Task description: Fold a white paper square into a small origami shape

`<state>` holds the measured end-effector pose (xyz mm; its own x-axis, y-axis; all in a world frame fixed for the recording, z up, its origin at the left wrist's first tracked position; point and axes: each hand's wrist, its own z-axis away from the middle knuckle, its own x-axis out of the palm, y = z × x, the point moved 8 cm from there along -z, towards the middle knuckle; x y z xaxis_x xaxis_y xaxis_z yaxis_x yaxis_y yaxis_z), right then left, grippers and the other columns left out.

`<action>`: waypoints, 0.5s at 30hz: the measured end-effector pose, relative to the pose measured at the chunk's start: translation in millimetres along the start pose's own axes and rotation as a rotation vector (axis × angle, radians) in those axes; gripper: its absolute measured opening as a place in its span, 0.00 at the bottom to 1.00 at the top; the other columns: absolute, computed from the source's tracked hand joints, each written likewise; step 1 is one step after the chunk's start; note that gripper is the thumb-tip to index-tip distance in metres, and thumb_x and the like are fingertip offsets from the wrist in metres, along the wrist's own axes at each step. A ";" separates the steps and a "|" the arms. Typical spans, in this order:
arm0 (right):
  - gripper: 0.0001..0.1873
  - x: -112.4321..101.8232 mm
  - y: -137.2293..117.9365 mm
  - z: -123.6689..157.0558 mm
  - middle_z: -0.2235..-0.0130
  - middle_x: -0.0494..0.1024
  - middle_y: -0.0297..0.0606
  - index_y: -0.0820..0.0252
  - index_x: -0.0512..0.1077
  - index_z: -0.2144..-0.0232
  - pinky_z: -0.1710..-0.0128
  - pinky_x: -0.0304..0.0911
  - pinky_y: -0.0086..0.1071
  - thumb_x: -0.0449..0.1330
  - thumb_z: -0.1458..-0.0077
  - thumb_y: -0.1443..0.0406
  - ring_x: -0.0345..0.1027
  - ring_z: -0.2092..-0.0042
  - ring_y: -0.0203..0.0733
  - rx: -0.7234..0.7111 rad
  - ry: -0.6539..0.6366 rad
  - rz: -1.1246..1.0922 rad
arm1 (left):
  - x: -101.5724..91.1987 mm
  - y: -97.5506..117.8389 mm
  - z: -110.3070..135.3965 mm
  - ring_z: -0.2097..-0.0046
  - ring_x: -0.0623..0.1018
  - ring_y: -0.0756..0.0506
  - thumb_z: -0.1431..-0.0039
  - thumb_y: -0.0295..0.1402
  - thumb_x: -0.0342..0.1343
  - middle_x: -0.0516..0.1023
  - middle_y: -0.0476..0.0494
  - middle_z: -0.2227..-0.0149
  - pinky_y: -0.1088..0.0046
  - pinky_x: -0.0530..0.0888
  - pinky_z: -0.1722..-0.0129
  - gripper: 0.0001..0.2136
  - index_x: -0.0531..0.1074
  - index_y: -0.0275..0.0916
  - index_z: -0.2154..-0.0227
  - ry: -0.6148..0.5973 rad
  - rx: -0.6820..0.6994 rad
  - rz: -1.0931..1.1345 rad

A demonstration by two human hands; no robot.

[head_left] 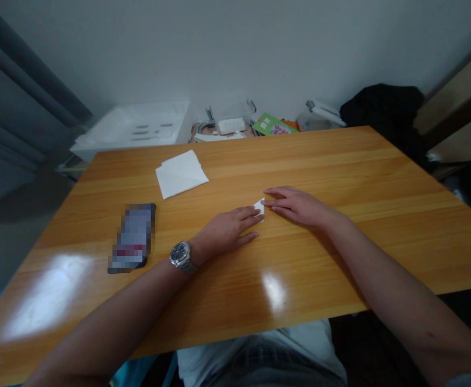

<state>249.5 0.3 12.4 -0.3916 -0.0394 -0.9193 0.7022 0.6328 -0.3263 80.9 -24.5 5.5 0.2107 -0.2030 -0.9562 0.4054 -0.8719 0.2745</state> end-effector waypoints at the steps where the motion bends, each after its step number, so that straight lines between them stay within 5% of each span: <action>1: 0.19 0.2 2.4 -0.3 0.36 0.71 0.43 0.49 0.75 0.41 0.37 0.63 0.51 0.53 0.30 0.62 0.65 0.36 0.50 0.016 0.012 0.010 | 0.1 -0.1 -0.1 0.33 0.67 0.41 0.27 0.44 0.46 0.65 0.40 0.32 0.61 0.67 0.34 0.24 0.64 0.40 0.34 0.000 0.001 0.000; 9: 0.21 0.5 12.6 -0.2 0.37 0.73 0.45 0.51 0.73 0.40 0.38 0.64 0.52 0.51 0.30 0.62 0.67 0.37 0.52 0.097 0.071 0.028 | 0.6 -0.8 -0.5 0.34 0.68 0.40 0.28 0.44 0.48 0.67 0.38 0.34 0.56 0.66 0.34 0.23 0.65 0.42 0.35 0.059 0.042 -0.016; 15: 0.21 1.8 -3.8 0.3 0.33 0.67 0.40 0.46 0.71 0.38 0.35 0.60 0.53 0.53 0.30 0.59 0.62 0.34 0.52 -0.020 -0.026 0.078 | 0.9 -0.2 -0.6 0.34 0.69 0.39 0.27 0.45 0.47 0.67 0.39 0.33 0.56 0.65 0.34 0.24 0.64 0.42 0.34 0.049 0.043 -0.049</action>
<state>246.3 -2.4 11.9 -0.3204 -0.0093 -0.9473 0.7181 0.6498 -0.2492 81.6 -24.3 4.6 0.2353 -0.1383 -0.9620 0.3785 -0.8987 0.2217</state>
